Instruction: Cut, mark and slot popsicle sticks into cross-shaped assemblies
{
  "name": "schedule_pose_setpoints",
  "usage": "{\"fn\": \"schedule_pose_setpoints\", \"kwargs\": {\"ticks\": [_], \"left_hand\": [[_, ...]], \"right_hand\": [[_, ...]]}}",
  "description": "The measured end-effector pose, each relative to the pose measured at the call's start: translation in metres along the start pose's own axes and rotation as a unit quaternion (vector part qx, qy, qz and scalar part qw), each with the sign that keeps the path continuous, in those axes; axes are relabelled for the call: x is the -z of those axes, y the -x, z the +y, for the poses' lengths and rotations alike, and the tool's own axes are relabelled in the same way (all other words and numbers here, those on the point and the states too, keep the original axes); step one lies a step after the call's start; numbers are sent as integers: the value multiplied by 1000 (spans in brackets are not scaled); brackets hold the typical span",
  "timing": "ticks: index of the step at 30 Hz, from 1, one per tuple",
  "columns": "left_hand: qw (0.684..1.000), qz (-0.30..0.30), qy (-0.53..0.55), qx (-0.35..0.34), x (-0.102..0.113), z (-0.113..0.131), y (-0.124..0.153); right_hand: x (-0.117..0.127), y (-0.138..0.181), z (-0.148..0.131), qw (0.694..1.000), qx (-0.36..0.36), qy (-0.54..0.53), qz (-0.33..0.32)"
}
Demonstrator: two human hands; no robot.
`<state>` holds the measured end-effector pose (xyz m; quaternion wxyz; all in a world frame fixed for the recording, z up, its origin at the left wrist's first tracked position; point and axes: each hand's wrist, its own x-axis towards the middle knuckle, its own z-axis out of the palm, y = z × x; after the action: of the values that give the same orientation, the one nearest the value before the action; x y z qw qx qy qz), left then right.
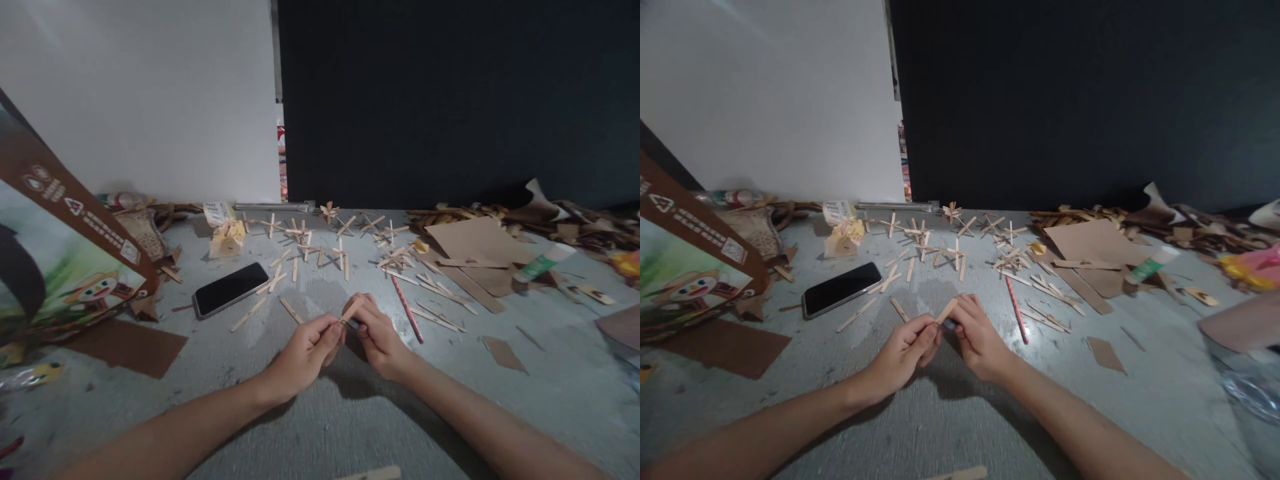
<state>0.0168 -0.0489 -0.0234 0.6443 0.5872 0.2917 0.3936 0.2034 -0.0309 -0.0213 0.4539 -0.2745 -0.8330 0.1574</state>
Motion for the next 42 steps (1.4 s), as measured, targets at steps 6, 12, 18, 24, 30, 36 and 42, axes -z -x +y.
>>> {"fn": "schedule_pose_setpoints", "kwargs": {"ticks": [6, 12, 18, 24, 30, 36, 42], "left_hand": [[999, -17, -25, 14, 2, 4, -1], [1000, -10, -2, -12, 0, -2, -2], [1000, -24, -10, -15, 1, -2, -2], [1000, -22, 17, -10, 0, 1, -4], [999, -18, 29, -8, -2, 0, -5], [999, -31, 16, -18, -2, -3, -3], [999, -21, 36, -10, -5, 0, -2]], "right_hand": [[0, 0, 1, 1000, 0, -2, -4], [-1, -1, 4, 1000, -13, 7, -6], [-1, -1, 2, 1000, 4, 5, 0], [0, -3, 2, 1000, 5, 3, -4], [-1, -4, 0, 1000, -6, 5, -7], [-1, -3, -1, 1000, 22, -4, 9], [0, -4, 1, 1000, 14, 7, -5]]}}
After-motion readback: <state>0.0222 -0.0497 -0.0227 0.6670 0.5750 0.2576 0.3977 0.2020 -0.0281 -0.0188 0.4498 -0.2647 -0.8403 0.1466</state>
